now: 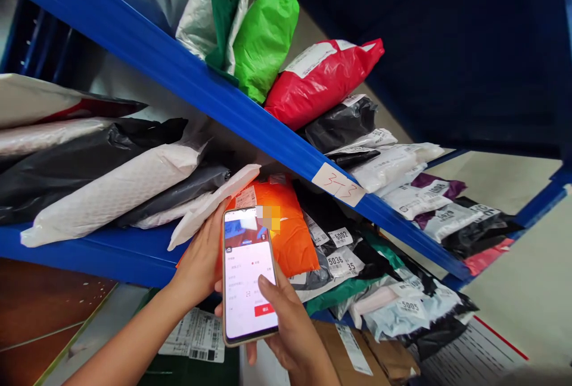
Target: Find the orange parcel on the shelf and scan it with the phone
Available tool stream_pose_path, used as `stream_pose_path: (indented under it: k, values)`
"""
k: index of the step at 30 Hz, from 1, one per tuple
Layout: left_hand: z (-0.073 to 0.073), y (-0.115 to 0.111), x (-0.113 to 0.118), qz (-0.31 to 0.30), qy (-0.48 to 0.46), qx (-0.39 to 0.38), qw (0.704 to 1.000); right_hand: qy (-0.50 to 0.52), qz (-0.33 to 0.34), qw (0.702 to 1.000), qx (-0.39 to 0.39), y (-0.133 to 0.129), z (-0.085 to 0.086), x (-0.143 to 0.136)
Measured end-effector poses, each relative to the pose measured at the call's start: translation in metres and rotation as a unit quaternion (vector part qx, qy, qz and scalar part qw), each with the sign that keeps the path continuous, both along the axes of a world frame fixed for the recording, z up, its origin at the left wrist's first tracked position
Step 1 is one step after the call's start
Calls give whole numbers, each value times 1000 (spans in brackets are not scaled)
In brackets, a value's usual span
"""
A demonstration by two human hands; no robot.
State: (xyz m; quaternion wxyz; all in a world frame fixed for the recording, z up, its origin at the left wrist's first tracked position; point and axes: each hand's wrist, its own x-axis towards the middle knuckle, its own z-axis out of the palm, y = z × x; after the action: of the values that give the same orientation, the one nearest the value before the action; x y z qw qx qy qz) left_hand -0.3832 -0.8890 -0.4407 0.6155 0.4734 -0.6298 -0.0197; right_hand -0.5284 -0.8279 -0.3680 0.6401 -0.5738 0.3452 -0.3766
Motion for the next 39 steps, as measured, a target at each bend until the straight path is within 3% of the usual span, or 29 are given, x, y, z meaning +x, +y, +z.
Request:
stream_pose_path:
  k: [4,9,25,30,39]
  values:
    - [-1,-1,0,4,12,-4,1000,2,29,999,-20,-13,0,-4]
    - [-4,-5,-3,21,14,-32,999,-6,42,999,-27,-10,1,-10]
    - [6,4,3,-54,105,-15,993,9,77,997,-30,-10,-3,4]
    - [2,2,3,-44,74,-22,996,18,53,998,-24,-12,-6,4]
    - [0,-1,4,-42,51,-30,997,29,70,997,-25,-15,-6,2]
